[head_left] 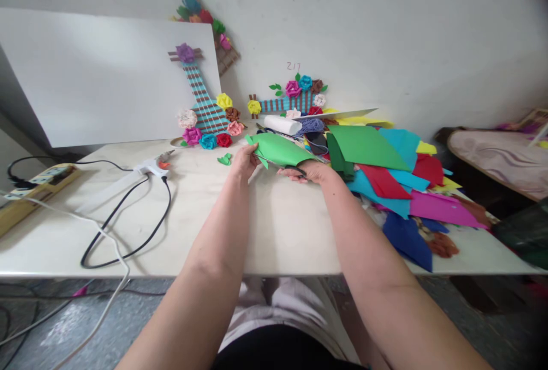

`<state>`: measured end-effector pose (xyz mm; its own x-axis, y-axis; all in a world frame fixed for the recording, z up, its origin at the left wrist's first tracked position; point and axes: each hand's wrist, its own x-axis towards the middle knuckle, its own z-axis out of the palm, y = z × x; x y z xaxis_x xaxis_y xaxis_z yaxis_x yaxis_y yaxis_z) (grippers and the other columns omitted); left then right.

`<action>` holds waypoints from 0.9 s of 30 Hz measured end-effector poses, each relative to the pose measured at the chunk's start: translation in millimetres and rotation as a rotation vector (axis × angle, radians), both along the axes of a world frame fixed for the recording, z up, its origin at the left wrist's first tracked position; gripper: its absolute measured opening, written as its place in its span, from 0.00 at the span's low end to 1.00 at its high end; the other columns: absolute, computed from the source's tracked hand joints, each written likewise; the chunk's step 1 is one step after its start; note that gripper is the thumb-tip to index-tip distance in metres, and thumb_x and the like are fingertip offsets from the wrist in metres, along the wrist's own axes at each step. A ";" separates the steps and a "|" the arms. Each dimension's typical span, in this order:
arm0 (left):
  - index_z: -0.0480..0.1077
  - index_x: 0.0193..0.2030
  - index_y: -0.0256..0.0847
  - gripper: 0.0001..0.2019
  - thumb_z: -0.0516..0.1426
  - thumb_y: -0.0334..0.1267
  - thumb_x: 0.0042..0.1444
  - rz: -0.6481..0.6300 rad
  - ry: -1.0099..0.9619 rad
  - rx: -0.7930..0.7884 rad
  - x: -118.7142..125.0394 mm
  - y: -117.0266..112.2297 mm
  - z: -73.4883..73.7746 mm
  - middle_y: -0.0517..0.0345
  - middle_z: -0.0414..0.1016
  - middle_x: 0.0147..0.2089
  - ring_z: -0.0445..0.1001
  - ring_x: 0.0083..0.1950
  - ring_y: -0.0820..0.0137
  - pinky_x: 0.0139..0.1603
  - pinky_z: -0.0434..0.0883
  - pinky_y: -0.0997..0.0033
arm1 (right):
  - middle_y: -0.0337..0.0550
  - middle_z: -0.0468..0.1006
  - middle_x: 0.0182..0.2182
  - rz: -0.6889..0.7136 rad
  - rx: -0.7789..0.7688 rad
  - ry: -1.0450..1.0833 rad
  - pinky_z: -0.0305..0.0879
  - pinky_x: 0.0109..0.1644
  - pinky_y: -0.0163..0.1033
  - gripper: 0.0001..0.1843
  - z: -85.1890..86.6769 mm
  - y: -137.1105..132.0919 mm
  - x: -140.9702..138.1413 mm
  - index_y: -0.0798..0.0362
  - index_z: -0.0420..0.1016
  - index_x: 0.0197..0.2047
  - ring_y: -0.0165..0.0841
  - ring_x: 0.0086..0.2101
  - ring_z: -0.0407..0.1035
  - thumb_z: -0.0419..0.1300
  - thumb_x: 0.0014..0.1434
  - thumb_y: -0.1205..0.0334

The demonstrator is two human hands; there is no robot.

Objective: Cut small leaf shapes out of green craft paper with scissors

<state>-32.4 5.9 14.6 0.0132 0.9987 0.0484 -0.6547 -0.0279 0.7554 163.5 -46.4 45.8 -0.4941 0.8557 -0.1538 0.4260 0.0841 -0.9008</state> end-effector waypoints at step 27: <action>0.66 0.25 0.36 0.06 0.50 0.34 0.47 -0.070 0.198 -0.130 1.4 -8.1 2.3 0.51 0.71 0.21 0.73 0.25 0.67 0.30 0.71 0.67 | 0.31 0.59 0.13 -0.096 0.287 0.132 0.46 0.17 0.33 0.14 -14.4 7.0 -24.9 0.54 0.69 0.29 0.22 0.14 0.48 0.65 0.47 0.52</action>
<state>-31.0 -2.2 16.9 0.0792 0.9927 -0.0909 -0.4909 0.1182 0.8632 138.6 -39.4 31.4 -0.4092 0.8983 0.1603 0.3254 0.3078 -0.8940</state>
